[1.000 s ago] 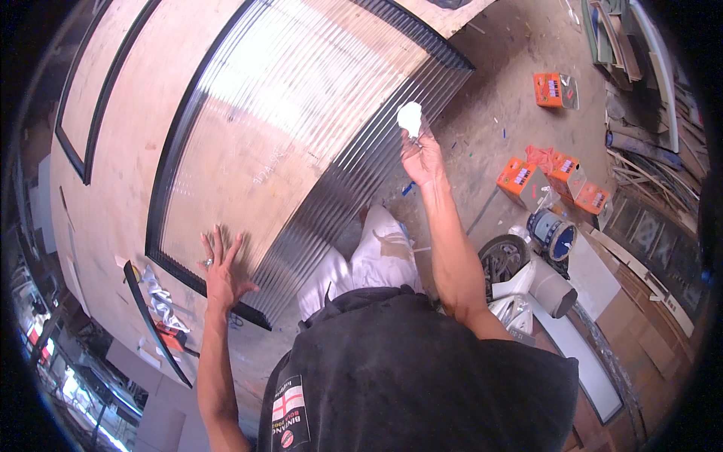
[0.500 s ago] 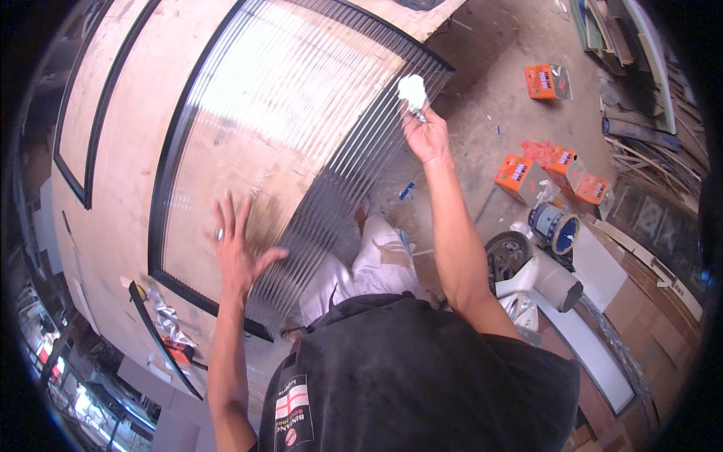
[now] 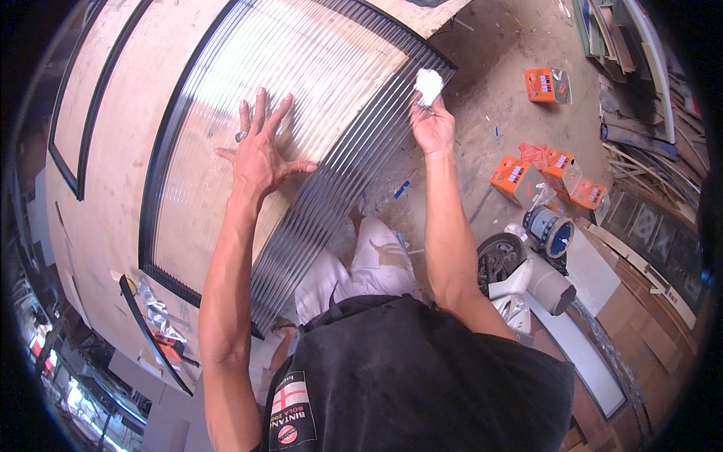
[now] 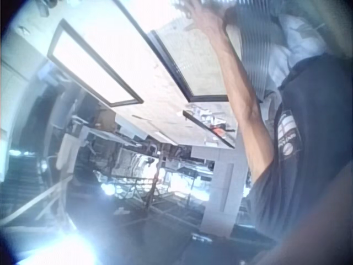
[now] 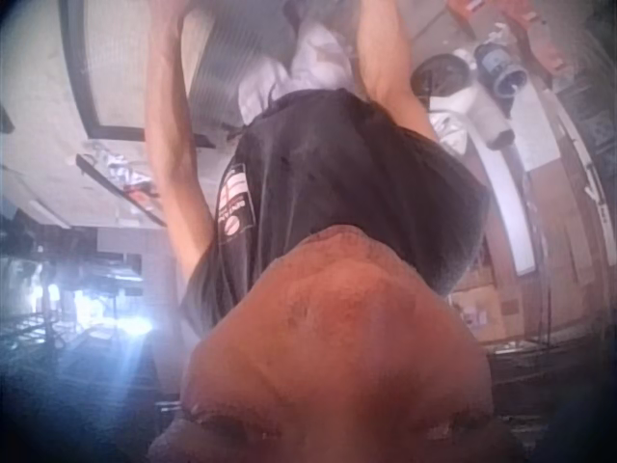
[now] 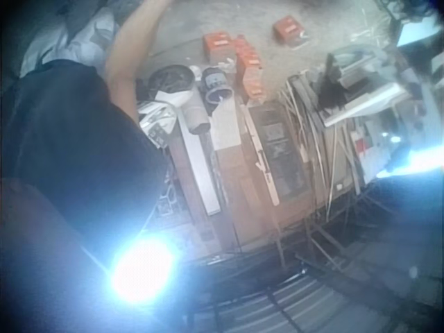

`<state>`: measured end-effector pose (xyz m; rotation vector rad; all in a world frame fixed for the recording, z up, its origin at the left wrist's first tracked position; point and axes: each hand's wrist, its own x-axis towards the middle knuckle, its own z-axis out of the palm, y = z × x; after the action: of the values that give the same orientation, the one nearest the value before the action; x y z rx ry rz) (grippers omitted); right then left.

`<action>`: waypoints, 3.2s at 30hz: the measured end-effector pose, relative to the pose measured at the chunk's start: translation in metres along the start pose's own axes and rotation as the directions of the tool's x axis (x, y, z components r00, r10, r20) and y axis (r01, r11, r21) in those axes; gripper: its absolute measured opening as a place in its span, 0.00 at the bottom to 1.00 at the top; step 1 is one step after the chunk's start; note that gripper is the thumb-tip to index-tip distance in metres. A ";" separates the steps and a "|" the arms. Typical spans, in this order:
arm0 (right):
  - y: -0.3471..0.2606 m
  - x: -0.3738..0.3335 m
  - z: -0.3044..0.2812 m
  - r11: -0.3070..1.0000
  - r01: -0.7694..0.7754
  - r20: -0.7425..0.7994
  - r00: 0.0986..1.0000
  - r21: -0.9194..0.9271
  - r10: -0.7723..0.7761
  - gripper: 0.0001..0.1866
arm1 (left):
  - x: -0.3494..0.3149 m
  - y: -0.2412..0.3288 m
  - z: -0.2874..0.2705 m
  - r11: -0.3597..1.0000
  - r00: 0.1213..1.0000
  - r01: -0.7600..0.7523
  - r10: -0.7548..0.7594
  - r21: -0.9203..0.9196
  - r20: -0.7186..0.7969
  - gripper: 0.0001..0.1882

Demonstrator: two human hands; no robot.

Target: The person cleans a corrugated translucent panel and a black frame using a white cloth and blue tape. They then apply glue to the frame and attach it to the panel, pressing it into place. Finally, they use a heat gun on the frame.

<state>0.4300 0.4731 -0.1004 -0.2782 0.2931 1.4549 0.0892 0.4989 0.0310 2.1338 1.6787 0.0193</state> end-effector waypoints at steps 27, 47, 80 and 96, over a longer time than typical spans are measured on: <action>-0.029 0.016 0.013 0.971 0.174 -0.099 0.977 -0.163 -0.191 0.13 | 0.000 0.008 -0.003 0.996 0.998 0.051 -0.053 0.074 0.025 0.72; 0.012 -0.021 0.028 0.970 0.106 -0.103 0.986 -0.220 -0.131 0.16 | 0.003 0.013 -0.004 0.995 0.996 0.076 -0.079 0.070 0.038 0.73; 0.069 -0.112 -0.013 0.950 -0.090 -0.128 0.990 -0.300 0.053 0.18 | 0.002 0.009 -0.005 0.996 0.996 0.076 -0.078 0.038 0.036 0.74; -0.025 -0.098 0.020 0.591 -0.084 -0.223 0.961 -0.802 -0.165 0.17 | 0.000 0.014 -0.009 0.991 0.991 0.126 -0.127 0.043 0.035 0.73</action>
<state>0.4460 0.3869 -0.0461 -1.2485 -0.1943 1.4194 0.1001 0.4992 0.0437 2.0391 1.8030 -0.0921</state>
